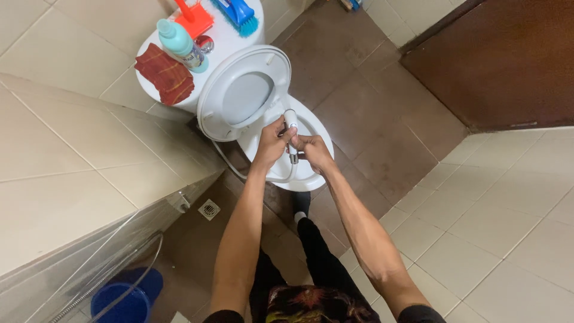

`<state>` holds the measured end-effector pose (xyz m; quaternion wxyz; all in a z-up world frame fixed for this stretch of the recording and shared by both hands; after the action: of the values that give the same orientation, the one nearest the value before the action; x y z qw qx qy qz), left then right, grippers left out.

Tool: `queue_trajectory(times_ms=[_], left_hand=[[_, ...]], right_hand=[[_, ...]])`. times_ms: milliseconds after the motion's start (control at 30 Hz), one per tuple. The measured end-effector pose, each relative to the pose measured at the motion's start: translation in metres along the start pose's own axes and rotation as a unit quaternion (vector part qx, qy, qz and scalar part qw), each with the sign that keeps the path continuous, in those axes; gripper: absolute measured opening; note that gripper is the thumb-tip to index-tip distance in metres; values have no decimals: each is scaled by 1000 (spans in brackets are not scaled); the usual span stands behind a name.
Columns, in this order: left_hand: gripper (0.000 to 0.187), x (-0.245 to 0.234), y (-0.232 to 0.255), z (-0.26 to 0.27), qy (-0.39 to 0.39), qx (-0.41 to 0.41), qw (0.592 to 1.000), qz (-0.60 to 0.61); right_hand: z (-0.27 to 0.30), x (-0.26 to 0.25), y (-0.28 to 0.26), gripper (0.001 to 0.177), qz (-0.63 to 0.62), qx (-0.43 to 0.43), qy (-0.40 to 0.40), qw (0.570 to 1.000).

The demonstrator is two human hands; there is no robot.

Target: The person attaches a bidet sprayer head to a hose by hand, tests it by spraying water into the toilet bowl, and then unscrews the sprayer head and places it on the wall mount.

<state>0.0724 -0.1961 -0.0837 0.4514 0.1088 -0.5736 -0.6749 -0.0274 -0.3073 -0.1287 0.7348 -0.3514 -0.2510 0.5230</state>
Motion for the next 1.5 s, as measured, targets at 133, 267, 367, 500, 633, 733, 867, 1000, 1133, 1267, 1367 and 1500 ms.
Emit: queue_trajectory(times_ms=[133, 267, 367, 500, 633, 733, 867, 1000, 1133, 1267, 1367, 1500], left_hand=[[36, -2, -8, 4, 7, -7, 1000, 1], [44, -7, -21, 4, 21, -17, 1000, -8], [49, -9, -30, 6, 27, -21, 999, -12], [52, -15, -42, 10, 30, -40, 999, -14], [50, -20, -51, 14, 31, -31, 999, -4], [47, -22, -58, 15, 38, -47, 998, -13], [43, -24, -62, 19, 39, -46, 998, 0], [33, -24, -59, 23, 28, -25, 999, 2], [30, -21, -50, 25, 27, -31, 999, -4], [31, -12, -36, 23, 26, -24, 999, -8], [31, -6, -24, 21, 24, -16, 1000, -13], [29, 0, -12, 17, 17, 1, 1000, -10]], right_hand=[[1, 3, 10, 40, -3, 12, 8, 1000], [2, 6, 16, 41, -8, 19, 4, 1000], [5, 6, 21, 41, 2, 22, 7, 1000], [9, 10, 27, 41, -5, 13, 4, 1000], [9, 13, 35, 40, -7, 26, 2, 1000], [10, 15, 40, 42, 0, 29, 0, 1000], [14, 20, 43, 43, 11, 35, 2, 999], [17, 21, 41, 44, 5, 32, -6, 999], [18, 20, 36, 43, 2, 29, -4, 1000], [17, 14, 29, 43, -4, 21, -6, 1000], [17, 11, 21, 42, 11, 24, -1, 1000], [16, 4, 7, 41, 5, 21, -1, 1000]])
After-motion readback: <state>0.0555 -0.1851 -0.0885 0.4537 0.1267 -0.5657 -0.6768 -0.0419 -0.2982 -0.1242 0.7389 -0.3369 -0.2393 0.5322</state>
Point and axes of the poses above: each hand's wrist, its own z-axis away from the middle knuckle, its own x-axis out of the palm, y = z × x, the point moved 4 cm from there along -z, towards the middle knuckle, and after that the axes turned 10 degrees about z, right-handed, at the moved point
